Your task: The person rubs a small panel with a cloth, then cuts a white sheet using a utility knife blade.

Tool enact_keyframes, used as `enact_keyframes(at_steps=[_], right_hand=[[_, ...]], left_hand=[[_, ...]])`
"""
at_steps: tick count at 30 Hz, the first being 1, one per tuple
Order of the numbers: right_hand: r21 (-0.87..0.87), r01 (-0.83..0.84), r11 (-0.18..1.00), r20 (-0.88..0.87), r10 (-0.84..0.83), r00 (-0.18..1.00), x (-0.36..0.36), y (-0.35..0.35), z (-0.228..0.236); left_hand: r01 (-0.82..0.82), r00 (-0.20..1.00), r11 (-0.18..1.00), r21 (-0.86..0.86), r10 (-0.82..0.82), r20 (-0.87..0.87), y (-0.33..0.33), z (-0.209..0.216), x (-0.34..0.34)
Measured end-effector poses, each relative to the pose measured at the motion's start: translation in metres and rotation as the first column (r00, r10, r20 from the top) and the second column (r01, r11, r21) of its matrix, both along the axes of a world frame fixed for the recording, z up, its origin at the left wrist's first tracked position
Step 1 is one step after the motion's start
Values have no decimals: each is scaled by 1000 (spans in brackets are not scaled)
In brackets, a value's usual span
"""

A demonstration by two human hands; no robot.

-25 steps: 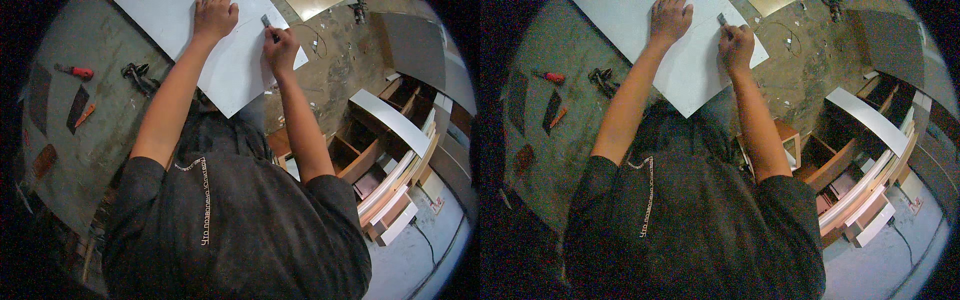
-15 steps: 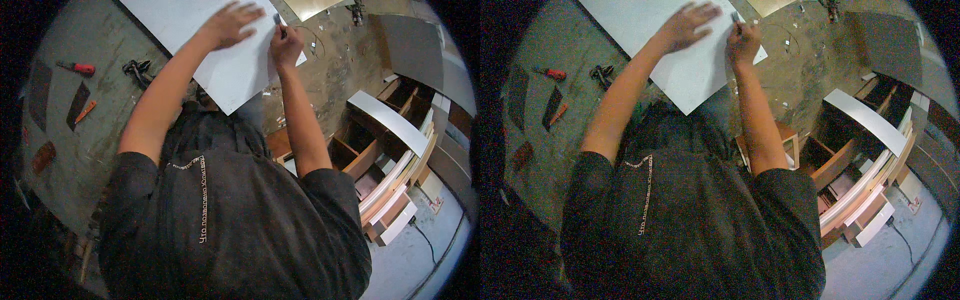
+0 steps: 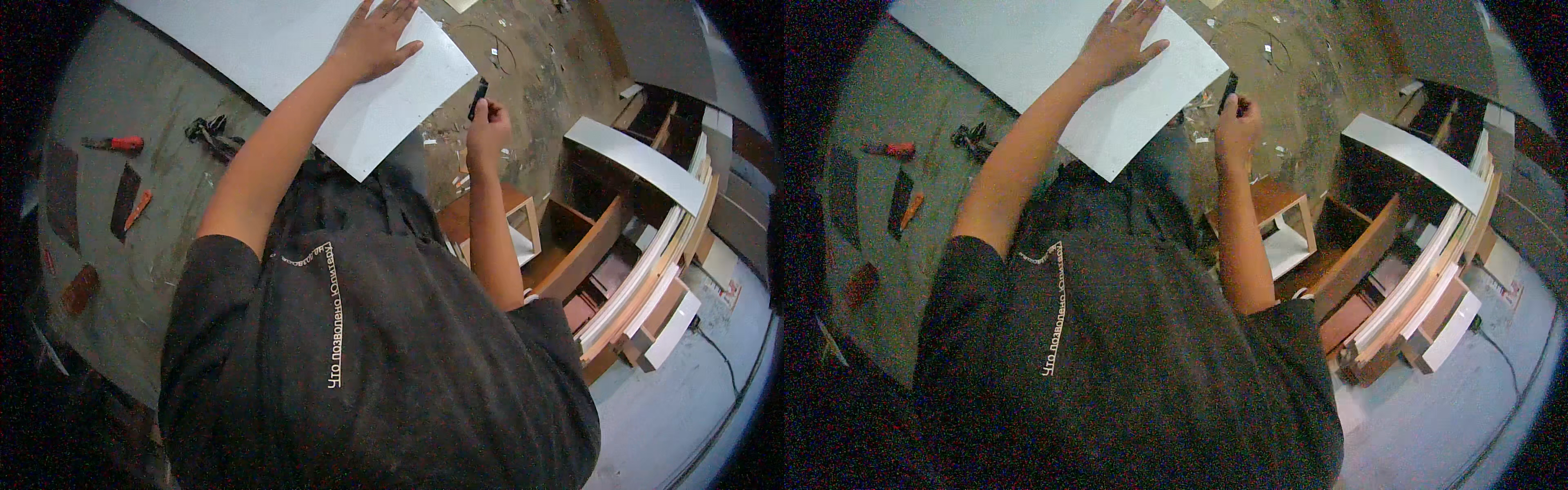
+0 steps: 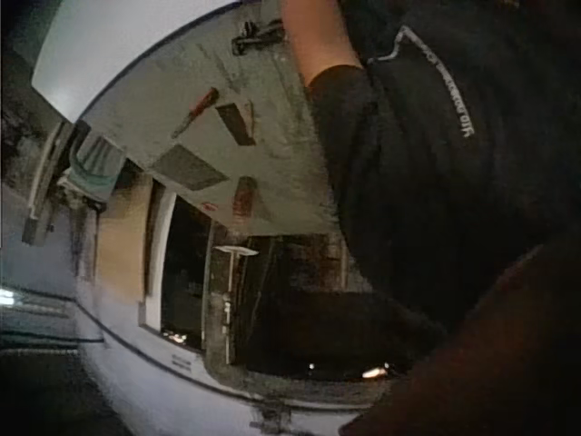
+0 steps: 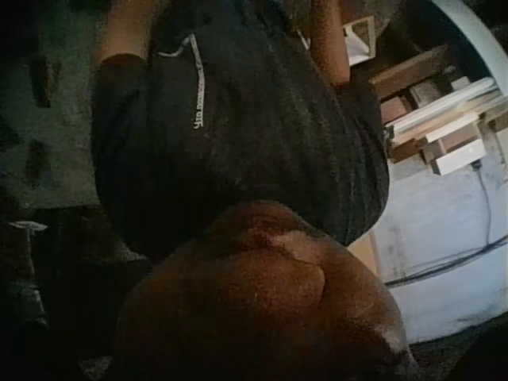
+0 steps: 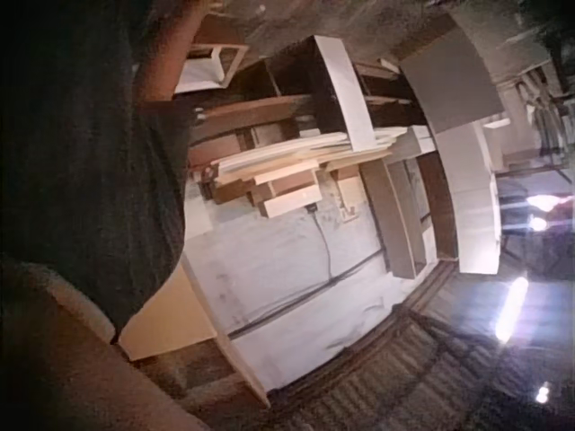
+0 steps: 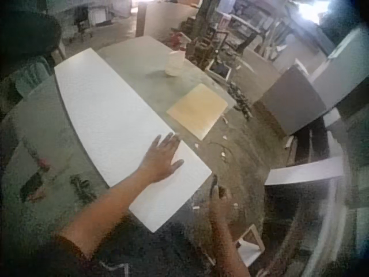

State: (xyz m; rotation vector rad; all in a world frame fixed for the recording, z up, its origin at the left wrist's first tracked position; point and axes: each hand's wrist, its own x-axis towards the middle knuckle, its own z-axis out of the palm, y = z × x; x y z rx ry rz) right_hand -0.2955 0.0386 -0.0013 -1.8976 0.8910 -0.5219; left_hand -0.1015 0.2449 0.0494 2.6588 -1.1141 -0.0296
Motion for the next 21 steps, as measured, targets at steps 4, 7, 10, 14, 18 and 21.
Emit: enact_keyframes(at_steps=[4,7,10,14,18,21], right_hand=[[402,110,909,152,-185,971,20,-19,-7],[487,64,871,203,-184,962,25,-35,1],[438,55,897,148,-132,980,25,-38,13],[108,-29,994,-9,30,1000,35,-37,19],[6,-209,978,-5,209,978,46,-31,19],[-88,-254,963,-74,248,966,51,-40,4]], left_hand=[[121,989,987,-101,-112,95,-25,-10,-23],[254,960,967,-16,-251,122,-52,-32,-59],[330,936,940,-84,-315,155,-57,-39,-83],[374,926,926,-54,-369,84,-46,-39,-95],[324,945,930,-174,-327,8,-20,-33,-95],[106,994,969,-224,-106,15,-11,-28,-92]])
